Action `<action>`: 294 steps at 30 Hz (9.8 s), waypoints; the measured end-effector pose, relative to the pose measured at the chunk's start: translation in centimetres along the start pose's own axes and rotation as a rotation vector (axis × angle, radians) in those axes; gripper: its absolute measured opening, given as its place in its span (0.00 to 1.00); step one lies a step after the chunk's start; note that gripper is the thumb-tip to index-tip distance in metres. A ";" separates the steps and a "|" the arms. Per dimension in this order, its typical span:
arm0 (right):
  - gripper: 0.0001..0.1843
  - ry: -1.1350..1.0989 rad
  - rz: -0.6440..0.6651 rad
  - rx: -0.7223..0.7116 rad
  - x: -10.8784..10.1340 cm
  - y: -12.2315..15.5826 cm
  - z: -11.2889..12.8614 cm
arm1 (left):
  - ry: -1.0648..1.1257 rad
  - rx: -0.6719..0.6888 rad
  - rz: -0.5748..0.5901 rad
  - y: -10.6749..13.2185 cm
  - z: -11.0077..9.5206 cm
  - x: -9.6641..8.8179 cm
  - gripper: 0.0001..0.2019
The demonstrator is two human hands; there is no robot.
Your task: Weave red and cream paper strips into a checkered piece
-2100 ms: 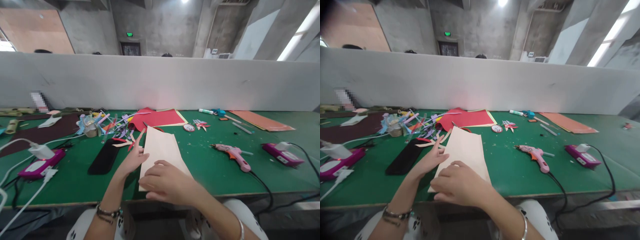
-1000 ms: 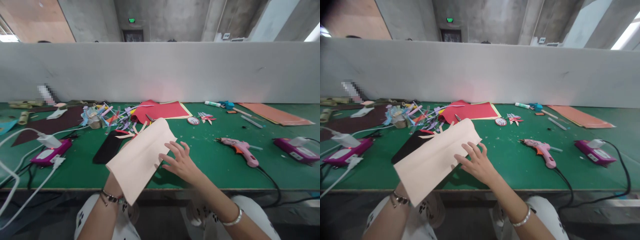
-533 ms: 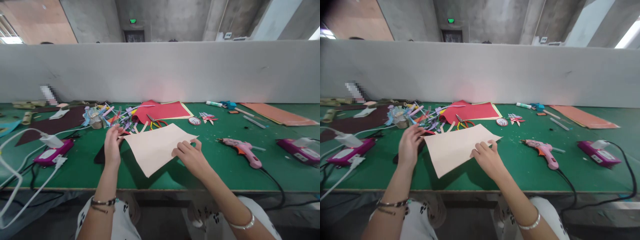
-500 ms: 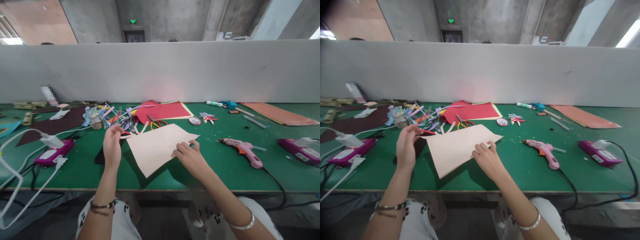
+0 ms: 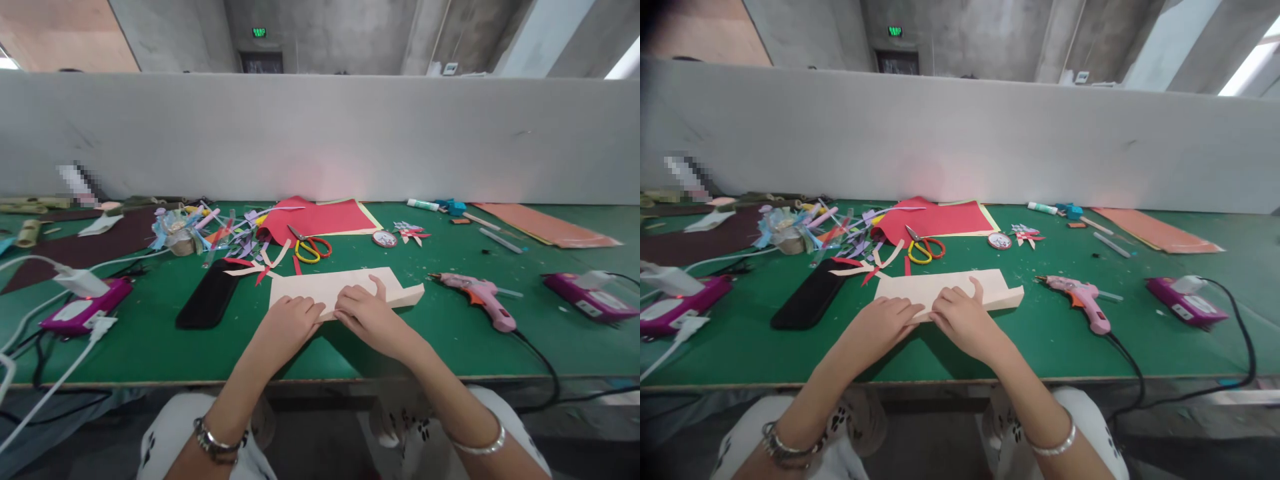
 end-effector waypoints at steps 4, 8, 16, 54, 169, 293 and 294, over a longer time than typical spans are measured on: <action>0.09 0.113 -0.102 -0.094 -0.5 0.1 0.6 | 0.033 -0.040 0.018 0.2 0.7 0.2 0.12; 0.07 0.342 -0.170 -0.220 -0.3 0.3 1.9 | 0.039 -0.083 0.098 0.4 1.5 0.9 0.14; 0.07 0.287 -0.091 -0.165 0.5 0.6 1.6 | -0.089 0.040 -0.010 -0.1 0.4 1.1 0.14; 0.10 0.257 -0.168 -0.251 0.3 2.1 -1.6 | -0.164 0.131 -0.322 0.6 1.8 -0.7 0.11; 0.06 -0.153 0.098 -0.118 3.6 0.8 0.1 | 0.059 0.160 -0.248 0.9 -1.2 1.7 0.09; 0.09 0.232 -0.300 -0.225 -2.2 0.9 -0.2 | -0.357 0.107 -0.679 1.5 -1.0 -3.6 0.13; 0.10 0.235 -0.300 -0.203 -2.7 1.0 -0.9 | -0.374 0.101 -0.691 1.7 -0.6 -3.9 0.14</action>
Point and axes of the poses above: each hand's wrist, its own y-axis away from the middle knuckle, its own x-axis out of the palm, z = x × y, the point moved 9 cm from there along -y, towards the middle knuckle, and after that the axes turned 1 degree about -y, right-handed, at the moved point
